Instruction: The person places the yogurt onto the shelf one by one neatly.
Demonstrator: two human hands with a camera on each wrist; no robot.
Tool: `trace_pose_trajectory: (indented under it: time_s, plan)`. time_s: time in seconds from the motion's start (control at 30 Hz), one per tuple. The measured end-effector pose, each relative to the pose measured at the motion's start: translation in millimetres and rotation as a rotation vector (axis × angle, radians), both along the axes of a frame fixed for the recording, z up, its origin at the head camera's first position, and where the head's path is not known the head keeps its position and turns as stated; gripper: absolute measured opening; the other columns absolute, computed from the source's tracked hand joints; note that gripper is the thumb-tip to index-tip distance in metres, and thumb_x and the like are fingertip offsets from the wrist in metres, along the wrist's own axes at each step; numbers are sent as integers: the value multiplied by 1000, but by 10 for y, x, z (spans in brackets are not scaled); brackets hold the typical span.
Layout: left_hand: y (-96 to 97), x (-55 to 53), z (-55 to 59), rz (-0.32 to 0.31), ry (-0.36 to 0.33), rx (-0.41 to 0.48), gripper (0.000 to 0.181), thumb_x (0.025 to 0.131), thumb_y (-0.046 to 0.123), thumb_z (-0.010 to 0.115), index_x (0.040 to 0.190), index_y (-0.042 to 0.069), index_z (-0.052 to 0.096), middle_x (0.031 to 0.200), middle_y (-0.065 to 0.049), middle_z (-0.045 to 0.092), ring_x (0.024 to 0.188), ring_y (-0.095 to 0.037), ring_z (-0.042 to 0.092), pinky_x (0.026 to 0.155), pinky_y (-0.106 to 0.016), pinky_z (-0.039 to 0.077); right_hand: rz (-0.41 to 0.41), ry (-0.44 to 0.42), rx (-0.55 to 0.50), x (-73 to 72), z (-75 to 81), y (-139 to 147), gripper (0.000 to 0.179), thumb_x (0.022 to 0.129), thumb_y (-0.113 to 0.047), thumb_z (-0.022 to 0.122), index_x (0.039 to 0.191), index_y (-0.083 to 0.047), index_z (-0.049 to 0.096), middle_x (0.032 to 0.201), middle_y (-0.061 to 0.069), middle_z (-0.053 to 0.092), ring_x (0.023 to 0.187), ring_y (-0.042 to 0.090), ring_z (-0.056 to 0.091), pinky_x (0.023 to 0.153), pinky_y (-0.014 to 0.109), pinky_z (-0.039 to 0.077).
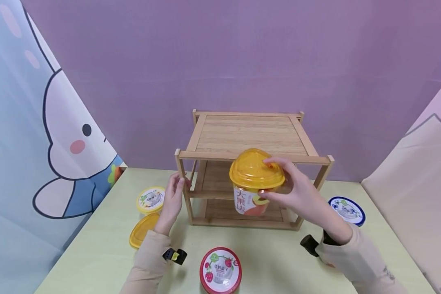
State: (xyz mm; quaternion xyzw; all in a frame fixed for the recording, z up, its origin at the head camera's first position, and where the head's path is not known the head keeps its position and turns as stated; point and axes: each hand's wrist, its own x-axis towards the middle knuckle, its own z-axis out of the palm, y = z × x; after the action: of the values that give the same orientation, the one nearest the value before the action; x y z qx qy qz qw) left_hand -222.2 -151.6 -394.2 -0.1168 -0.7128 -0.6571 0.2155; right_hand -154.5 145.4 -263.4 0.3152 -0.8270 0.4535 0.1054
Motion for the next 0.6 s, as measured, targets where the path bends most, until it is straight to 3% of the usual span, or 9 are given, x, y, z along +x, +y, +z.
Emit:
trace_pose_trajectory:
  time_s: [0.6]
  plan:
    - [2,17,21,-14,-11,3,27,96,12,36,113,-8,41,88,-17,52,81,-11,50,76,-21,40,143,-85,-127,-289,582,-274,57,76,3,65,124,-2,35,120,13,45,102,22,51,79,28,48]
